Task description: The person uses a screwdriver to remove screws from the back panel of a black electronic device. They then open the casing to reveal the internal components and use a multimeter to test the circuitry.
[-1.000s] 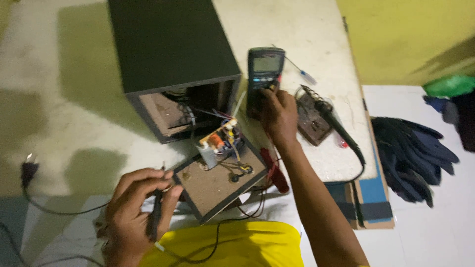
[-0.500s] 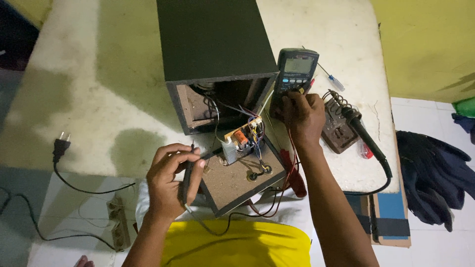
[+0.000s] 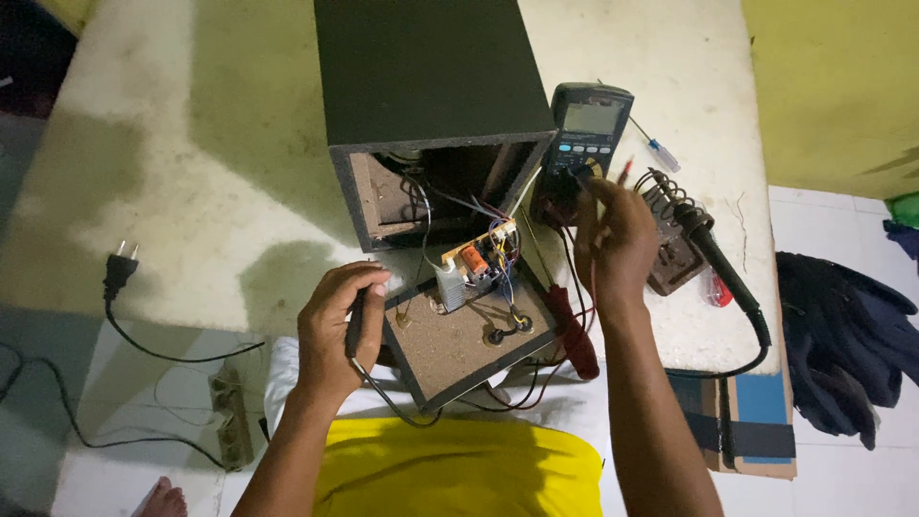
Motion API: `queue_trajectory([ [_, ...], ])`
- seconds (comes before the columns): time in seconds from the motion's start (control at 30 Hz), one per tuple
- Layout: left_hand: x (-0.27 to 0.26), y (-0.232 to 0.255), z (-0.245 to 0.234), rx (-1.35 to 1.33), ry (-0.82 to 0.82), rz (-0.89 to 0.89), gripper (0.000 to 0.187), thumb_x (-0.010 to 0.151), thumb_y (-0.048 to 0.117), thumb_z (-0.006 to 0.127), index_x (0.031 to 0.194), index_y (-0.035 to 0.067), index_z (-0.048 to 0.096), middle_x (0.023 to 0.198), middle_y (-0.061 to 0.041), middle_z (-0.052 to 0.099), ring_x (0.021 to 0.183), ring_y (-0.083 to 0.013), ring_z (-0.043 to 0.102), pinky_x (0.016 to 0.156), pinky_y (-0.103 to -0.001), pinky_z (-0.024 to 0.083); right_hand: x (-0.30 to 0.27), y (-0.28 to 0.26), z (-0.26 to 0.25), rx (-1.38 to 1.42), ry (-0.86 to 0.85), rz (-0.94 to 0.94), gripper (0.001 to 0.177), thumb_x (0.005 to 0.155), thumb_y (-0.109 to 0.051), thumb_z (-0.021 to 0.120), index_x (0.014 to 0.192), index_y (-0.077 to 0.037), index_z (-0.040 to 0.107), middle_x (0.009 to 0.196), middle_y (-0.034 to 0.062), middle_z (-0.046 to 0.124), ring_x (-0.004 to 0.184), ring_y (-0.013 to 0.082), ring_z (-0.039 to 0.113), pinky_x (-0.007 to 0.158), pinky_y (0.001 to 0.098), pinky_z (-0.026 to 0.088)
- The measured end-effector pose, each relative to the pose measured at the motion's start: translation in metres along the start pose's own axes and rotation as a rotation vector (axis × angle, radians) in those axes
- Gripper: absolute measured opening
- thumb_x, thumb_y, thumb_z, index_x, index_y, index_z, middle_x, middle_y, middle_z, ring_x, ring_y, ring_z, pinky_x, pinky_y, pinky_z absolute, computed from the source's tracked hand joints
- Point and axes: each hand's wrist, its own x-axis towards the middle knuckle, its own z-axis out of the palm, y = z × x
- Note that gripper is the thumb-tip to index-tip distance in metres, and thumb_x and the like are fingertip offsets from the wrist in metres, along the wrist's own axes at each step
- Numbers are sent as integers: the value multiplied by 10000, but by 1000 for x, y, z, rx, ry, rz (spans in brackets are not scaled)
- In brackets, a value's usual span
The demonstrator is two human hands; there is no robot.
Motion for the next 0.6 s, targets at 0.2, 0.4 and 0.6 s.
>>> queue_trajectory([
  [0.2,16,21,9,73,-107,81,171,964,91,671,1111,31,737,1024,-170,711,948,-367,726,800,-452,588,-33,-46,-32,115,-9,158,199,971,-41,745,1162,-97,733,975,117,708,752,293,620,832,395,487],
  [0.4,23,21,22,146,-175,127,134,952,131,706,1069,78,745,983,-121,680,915,-348,719,772,-425,565,-69,-91,-32,321,-76,251,278,889,-72,768,1164,-90,732,1075,134,754,916,319,705,894,413,509],
  [0.6,24,25,27,247,-233,154,146,973,153,678,1078,77,746,957,-118,675,873,-325,719,725,-401,563,-76,-88,-19,415,-72,38,275,903,-38,673,1172,-80,709,1117,107,750,1051,322,662,992,452,463],
])
